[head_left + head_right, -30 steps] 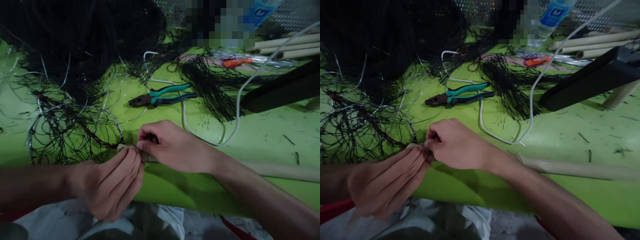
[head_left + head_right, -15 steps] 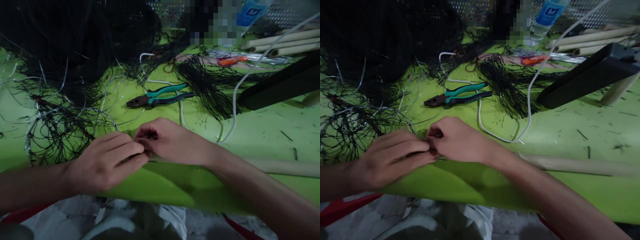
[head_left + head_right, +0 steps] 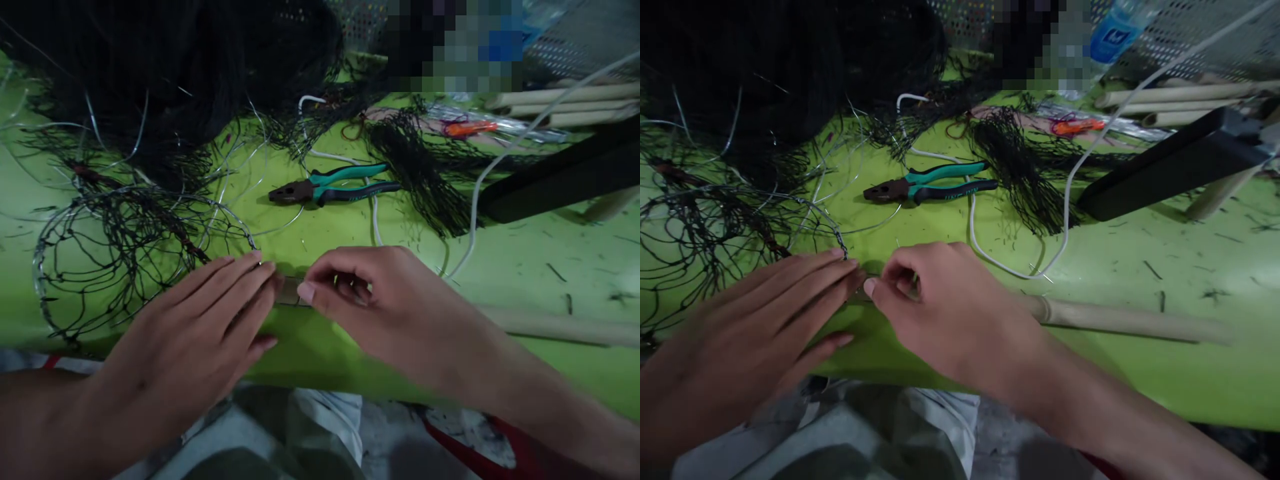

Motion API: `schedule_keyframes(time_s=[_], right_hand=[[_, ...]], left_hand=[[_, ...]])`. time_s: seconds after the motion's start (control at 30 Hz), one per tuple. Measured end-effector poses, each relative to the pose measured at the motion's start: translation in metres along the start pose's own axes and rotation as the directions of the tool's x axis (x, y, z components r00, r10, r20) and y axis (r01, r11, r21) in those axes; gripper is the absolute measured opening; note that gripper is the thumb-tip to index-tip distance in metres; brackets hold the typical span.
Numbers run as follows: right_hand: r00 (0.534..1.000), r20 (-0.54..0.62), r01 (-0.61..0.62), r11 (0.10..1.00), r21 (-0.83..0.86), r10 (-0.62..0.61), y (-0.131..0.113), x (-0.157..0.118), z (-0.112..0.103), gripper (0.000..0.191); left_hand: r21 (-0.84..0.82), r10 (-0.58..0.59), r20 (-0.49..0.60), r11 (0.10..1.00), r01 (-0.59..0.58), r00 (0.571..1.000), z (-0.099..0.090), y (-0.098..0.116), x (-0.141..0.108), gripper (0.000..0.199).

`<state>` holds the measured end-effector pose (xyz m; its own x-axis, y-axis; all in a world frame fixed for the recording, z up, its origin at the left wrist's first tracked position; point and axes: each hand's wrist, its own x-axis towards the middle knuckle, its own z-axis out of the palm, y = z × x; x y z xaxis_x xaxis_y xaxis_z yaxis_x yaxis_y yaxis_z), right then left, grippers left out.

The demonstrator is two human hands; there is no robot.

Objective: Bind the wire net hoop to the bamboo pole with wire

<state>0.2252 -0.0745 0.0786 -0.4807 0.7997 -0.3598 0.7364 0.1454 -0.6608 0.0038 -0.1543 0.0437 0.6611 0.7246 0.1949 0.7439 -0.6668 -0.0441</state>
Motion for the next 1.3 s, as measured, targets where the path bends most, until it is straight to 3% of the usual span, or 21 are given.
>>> schedule_keyframes(time_s=[0.13, 0.37, 0.5, 0.6, 0.7, 0.83, 0.93, 1.03, 1.13, 1.3], right_hand=[[0.991, 0.118, -0.071, 0.993, 0.099, 0.059, -0.002, 0.012, -0.004, 0.023], [0.978, 0.169, -0.145, 0.980, 0.135, 0.121, 0.003, 0.021, -0.006, 0.012], [0.988, 0.141, -0.077, 0.990, 0.120, 0.060, 0.005, 0.023, -0.004, 0.013], [0.990, 0.141, -0.029, 0.994, 0.103, 0.015, 0.003, 0.021, -0.003, 0.013], [0.994, 0.109, -0.032, 0.998, 0.059, 0.025, 0.001, 0.018, -0.003, 0.012], [0.996, 0.065, -0.053, 0.998, -0.021, 0.054, 0.000, 0.010, -0.002, 0.017], [0.999, -0.033, 0.028, 0.996, -0.089, -0.031, 0.002, -0.001, 0.004, 0.015], [0.969, -0.174, 0.152, 0.978, -0.141, -0.175, 0.006, -0.010, 0.016, 0.009], [0.925, -0.262, 0.228, 0.954, -0.196, -0.276, 0.011, -0.015, 0.028, 0.010], [0.886, -0.287, 0.282, 0.915, -0.287, -0.363, 0.016, -0.019, 0.041, 0.013]], left_hand=[[-0.001, -0.045, -0.018, 0.999, 0.044, 0.999, 0.008, 0.008, -0.007, 0.044], [-0.048, -0.078, -0.024, 0.996, 0.077, 0.997, 0.008, 0.008, -0.007, 0.043], [-0.092, 0.023, 0.020, 0.996, -0.022, 1.000, -0.005, -0.010, 0.006, 0.044], [-0.194, 0.037, 0.141, 0.981, -0.009, 0.989, -0.009, -0.032, 0.034, 0.036], [-0.373, 0.050, 0.206, 0.927, 0.031, 0.977, -0.004, -0.048, 0.062, 0.016], [-0.545, 0.067, 0.224, 0.836, 0.068, 0.972, 0.008, -0.056, 0.077, 0.015], [-0.675, 0.057, 0.211, 0.731, 0.103, 0.976, 0.014, -0.058, 0.074, 0.014], [-0.745, 0.069, 0.203, 0.658, 0.109, 0.977, 0.017, -0.061, 0.071, 0.014], [-0.755, 0.081, 0.208, 0.647, 0.108, 0.975, 0.019, -0.062, 0.071, 0.013], [-0.738, 0.087, 0.201, 0.669, 0.092, 0.976, 0.022, -0.062, 0.069, 0.014]])
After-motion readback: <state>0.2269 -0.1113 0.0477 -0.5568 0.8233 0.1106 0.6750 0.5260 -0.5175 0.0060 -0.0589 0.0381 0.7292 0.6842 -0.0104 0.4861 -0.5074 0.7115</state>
